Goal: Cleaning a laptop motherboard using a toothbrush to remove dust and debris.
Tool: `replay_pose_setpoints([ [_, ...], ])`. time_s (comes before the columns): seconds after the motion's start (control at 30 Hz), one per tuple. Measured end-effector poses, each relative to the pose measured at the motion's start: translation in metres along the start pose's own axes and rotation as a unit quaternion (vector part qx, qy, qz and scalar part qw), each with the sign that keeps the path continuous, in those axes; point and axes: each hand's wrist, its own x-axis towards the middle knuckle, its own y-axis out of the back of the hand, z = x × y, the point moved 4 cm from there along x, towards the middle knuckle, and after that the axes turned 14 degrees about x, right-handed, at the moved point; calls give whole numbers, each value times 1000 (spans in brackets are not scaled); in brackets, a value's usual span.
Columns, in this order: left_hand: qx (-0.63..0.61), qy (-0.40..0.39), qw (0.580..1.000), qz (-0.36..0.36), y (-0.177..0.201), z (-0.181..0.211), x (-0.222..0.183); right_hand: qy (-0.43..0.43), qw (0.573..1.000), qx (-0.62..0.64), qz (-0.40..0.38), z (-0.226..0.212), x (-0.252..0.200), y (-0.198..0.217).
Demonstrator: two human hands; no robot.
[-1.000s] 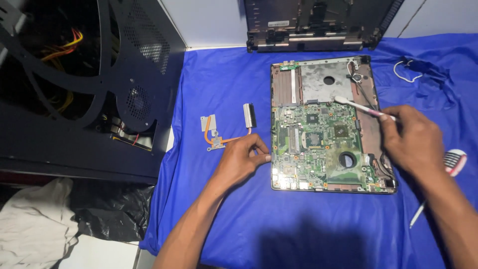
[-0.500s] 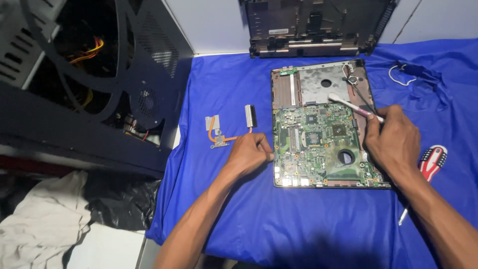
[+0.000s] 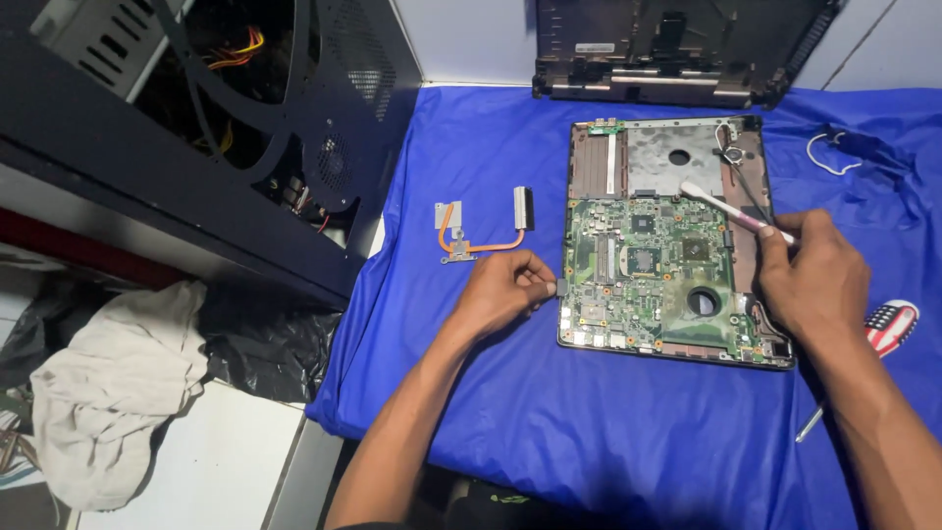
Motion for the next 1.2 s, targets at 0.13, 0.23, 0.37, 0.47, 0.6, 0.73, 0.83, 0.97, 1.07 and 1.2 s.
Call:
replay_pose_setpoints([
  [0.13, 18, -9, 1000, 15, 0, 1, -3, -1, 1000, -2, -2, -1, 1, 0],
  [0.23, 47, -27, 998, 26, -3, -4, 0, -16, 1000, -8, -9, -2, 2, -1],
  [0.37, 40, -52, 997, 47, -11, -4, -1, -31, 999, -25, 1, -8, 4, -4],
  [0.47, 18, -124, 990, 65, -25, -10, 2, -36, 999, -21, 11, -12, 6, -6],
  [0.6, 71, -147, 982, 99, -21, 8, -4, 10, 999, -13, 37, -3, 2, -8],
  [0.73, -18, -45, 999, 14, -10, 7, -1, -19, 1000, 8, -4, -8, 2, 3],
  [0.83, -26, -26, 999, -1, 7, 12, 1, 95, 994, 42, 36, -16, -2, 19],
  [0.97, 36, -20, 999, -24, 18, 20, 15, 150, 986, 62, -36, -68, -10, 28],
  [1.07, 66, 0, 996, -64, 11, 29, 28, 160, 964, 157, -145, -108, -25, 8],
  [1.2, 64, 40, 995, -71, 10, 33, 35, 221, 938, 184, -196, -124, -31, 0],
])
